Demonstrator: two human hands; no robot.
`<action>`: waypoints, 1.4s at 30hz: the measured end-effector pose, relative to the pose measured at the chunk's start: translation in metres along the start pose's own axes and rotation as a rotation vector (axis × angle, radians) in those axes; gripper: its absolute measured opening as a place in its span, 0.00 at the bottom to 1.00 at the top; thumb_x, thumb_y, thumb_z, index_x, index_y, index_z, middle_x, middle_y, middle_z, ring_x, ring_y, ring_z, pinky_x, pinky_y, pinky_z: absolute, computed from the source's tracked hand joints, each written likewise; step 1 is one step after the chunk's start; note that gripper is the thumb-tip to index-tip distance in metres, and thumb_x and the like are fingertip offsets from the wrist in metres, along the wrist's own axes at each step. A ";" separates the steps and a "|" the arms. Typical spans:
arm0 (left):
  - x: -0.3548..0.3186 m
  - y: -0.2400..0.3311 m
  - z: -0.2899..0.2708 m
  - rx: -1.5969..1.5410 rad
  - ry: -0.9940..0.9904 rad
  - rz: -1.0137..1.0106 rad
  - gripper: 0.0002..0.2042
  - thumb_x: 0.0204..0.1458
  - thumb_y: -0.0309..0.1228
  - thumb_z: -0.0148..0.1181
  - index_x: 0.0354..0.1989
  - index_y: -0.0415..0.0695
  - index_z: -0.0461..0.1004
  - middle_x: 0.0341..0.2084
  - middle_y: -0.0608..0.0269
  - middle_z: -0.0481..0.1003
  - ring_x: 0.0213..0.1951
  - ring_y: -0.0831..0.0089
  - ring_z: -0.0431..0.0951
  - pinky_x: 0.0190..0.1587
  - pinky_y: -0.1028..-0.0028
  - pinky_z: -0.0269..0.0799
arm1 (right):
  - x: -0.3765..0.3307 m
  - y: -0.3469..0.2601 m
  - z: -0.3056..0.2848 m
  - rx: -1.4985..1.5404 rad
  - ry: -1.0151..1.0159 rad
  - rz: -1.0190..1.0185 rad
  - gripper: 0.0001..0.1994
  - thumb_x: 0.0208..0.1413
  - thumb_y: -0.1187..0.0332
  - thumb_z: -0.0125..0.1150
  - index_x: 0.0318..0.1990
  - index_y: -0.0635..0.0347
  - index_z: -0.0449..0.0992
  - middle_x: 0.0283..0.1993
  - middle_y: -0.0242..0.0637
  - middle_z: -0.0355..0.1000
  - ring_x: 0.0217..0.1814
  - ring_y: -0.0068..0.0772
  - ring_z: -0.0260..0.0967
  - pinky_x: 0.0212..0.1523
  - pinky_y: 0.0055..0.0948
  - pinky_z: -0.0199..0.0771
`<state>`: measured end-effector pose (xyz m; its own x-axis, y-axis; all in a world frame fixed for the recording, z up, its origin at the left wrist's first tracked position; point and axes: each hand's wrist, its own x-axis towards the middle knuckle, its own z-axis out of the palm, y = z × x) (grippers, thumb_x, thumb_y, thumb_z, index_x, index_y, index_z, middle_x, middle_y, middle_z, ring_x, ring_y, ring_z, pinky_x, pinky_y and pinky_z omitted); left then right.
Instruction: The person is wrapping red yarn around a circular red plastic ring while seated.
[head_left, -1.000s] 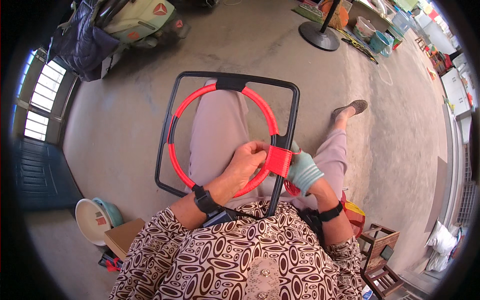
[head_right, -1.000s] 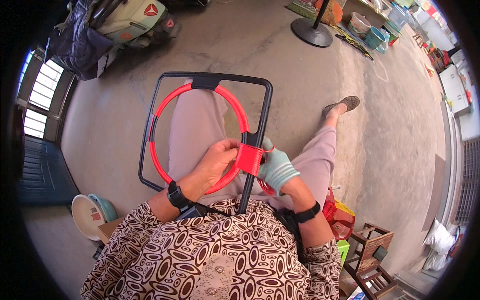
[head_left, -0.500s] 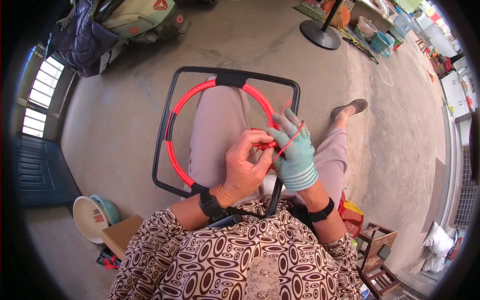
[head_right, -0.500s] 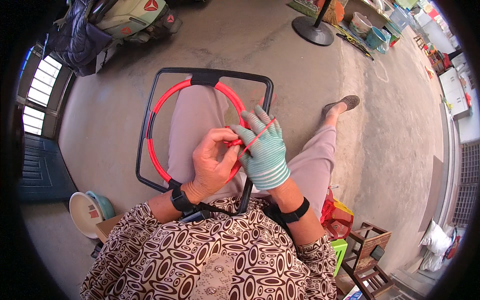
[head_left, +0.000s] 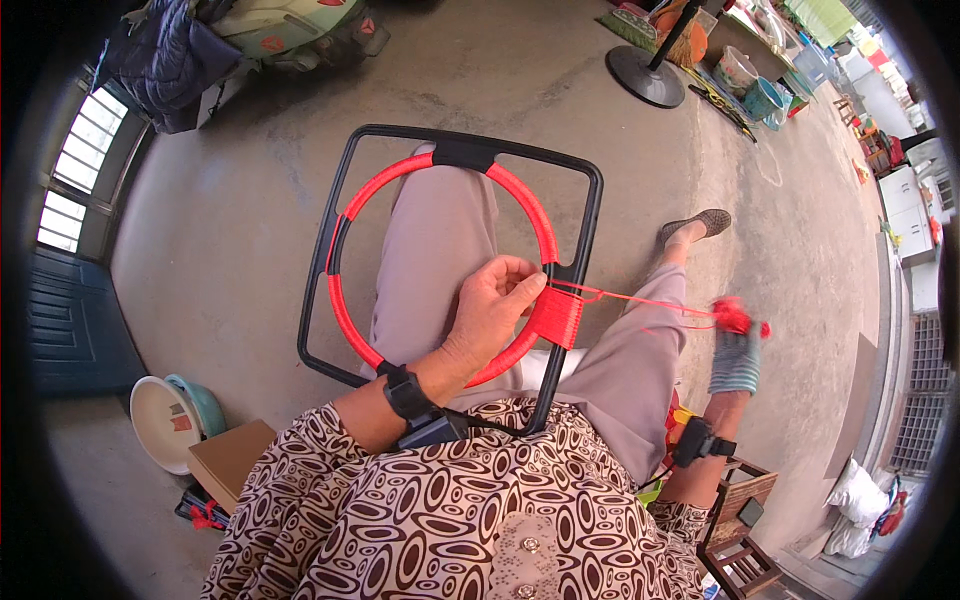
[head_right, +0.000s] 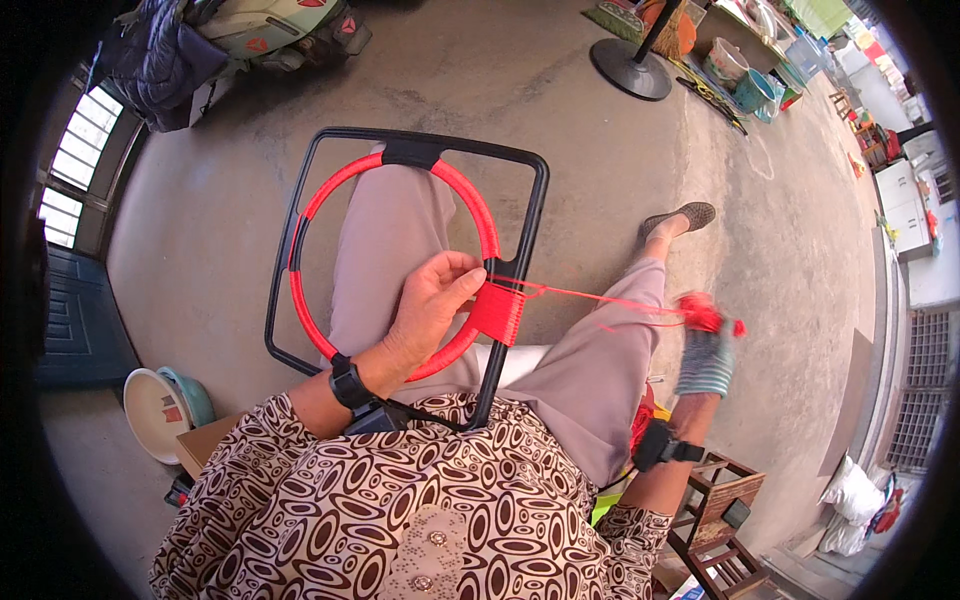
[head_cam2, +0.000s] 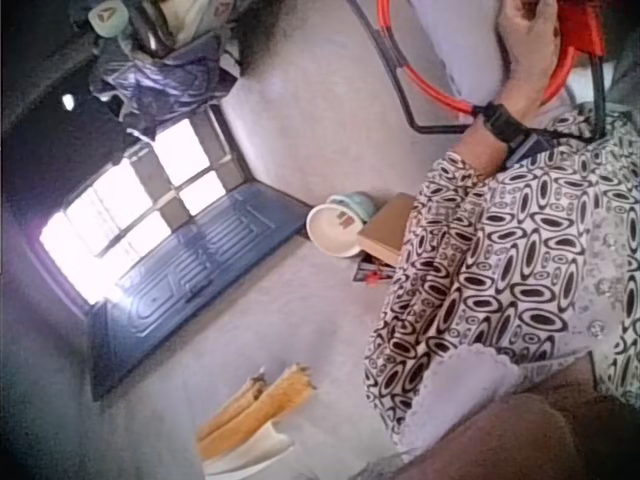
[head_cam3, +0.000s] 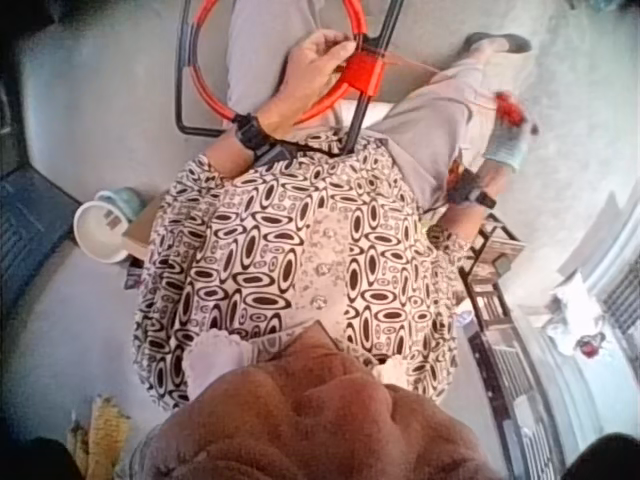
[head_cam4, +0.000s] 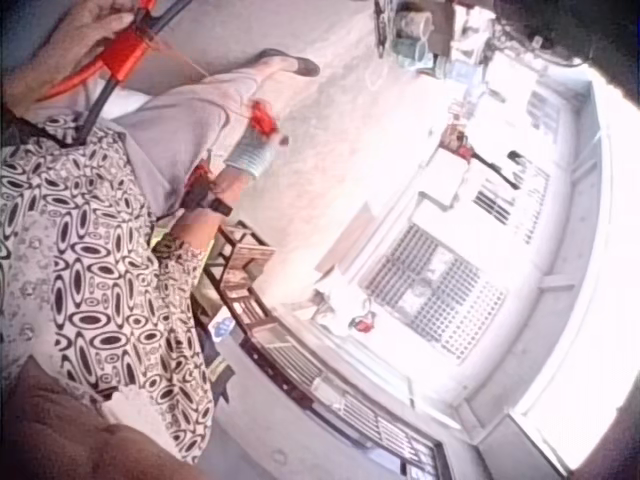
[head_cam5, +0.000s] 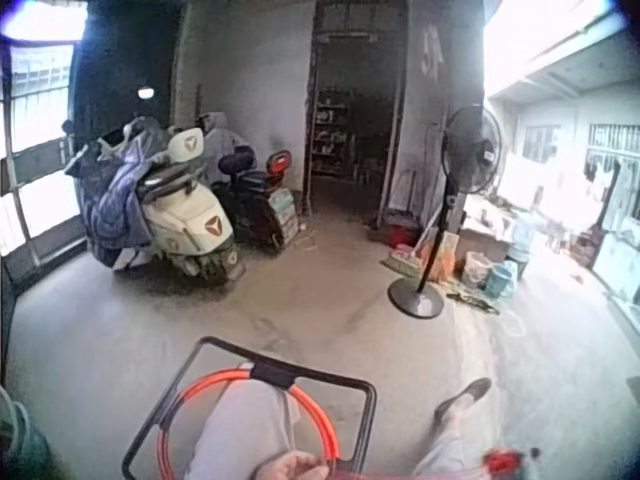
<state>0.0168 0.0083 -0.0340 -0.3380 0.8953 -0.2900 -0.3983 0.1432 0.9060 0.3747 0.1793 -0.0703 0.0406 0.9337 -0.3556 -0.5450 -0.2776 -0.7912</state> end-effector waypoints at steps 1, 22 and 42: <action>-0.001 0.001 0.001 -0.103 -0.039 -0.019 0.09 0.55 0.31 0.53 0.40 0.40 0.68 0.32 0.65 0.75 0.32 0.82 0.74 0.35 0.81 0.71 | 0.004 -0.006 -0.015 0.052 -0.002 -0.059 0.23 0.54 0.54 0.56 0.49 0.64 0.68 0.52 0.46 0.67 0.54 0.43 0.64 0.58 0.41 0.64; -0.002 0.010 0.004 -0.146 -0.078 -0.095 0.07 0.56 0.34 0.52 0.35 0.44 0.70 0.25 0.71 0.73 0.24 0.86 0.72 0.25 0.85 0.68 | -0.098 0.081 0.143 -0.156 -0.629 0.480 0.17 0.57 0.55 0.53 0.24 0.58 0.66 0.38 0.44 0.73 0.34 0.37 0.73 0.28 0.30 0.75; -0.004 0.013 0.004 -0.080 -0.166 -0.152 0.11 0.58 0.39 0.48 0.36 0.44 0.70 0.26 0.69 0.73 0.26 0.84 0.72 0.28 0.83 0.68 | -0.077 0.050 0.172 -1.457 -0.186 -0.383 0.13 0.50 0.64 0.57 0.40 0.62 0.71 0.30 0.43 0.69 0.31 0.32 0.68 0.32 0.30 0.70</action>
<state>0.0164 0.0081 -0.0203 -0.1265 0.9240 -0.3609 -0.5023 0.2541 0.8265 0.2006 0.1322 0.0035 -0.1807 0.9826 -0.0430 0.7566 0.1109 -0.6444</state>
